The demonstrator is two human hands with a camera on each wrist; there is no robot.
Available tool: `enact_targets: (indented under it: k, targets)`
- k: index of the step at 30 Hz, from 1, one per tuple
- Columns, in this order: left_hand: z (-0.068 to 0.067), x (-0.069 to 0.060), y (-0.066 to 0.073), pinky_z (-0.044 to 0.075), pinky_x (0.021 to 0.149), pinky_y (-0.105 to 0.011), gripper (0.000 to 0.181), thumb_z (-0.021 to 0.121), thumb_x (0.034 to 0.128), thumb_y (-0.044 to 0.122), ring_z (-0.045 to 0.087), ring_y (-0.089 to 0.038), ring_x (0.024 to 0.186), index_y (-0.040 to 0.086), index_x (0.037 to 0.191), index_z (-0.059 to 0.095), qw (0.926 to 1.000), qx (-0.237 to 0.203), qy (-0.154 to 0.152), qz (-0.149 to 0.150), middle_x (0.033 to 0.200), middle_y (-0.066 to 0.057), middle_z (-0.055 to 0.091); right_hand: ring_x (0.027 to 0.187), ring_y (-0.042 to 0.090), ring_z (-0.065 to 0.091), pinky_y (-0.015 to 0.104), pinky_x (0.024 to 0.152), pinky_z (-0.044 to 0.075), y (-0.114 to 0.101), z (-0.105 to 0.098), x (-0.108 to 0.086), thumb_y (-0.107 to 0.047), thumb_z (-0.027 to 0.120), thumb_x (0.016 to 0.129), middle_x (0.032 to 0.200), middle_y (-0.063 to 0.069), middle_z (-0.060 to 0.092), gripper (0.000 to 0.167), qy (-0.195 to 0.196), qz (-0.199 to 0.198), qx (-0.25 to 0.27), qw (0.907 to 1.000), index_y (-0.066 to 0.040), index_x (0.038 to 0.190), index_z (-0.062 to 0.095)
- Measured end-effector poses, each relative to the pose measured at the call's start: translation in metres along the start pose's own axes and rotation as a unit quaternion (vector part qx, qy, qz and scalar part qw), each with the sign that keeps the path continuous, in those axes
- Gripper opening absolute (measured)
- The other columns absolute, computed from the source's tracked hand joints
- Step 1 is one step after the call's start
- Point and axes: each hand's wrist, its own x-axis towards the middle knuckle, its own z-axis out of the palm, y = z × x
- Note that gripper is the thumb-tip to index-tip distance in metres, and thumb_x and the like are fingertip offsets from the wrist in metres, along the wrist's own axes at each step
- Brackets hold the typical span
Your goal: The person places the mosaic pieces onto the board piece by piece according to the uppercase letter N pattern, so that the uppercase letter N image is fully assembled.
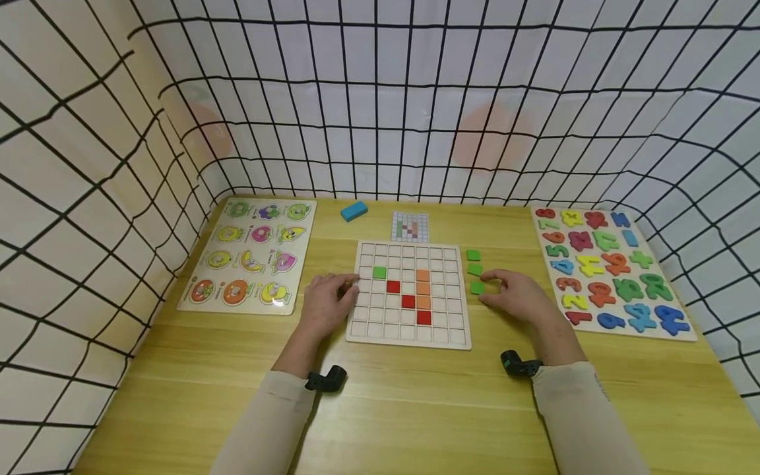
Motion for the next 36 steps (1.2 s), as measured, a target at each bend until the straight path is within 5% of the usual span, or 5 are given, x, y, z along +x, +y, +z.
enact_targets:
  k: [36]
  targets:
    - [0.0004,0.0006,0.0004,0.039,0.09,-0.043,0.03,0.063,0.0987,0.027,0.054,-0.024,0.094,0.02,0.126,0.073,1.0,-0.001,-0.001,0.0,0.104,-0.005,0.073,0.07,0.021,0.047,0.033,0.066,0.035,-0.0046,0.0024,-0.0041,-0.036,0.067,0.098,0.078,0.005,0.05,0.042,0.023,-0.019,-0.009,0.9995,-0.009,0.129,0.064]
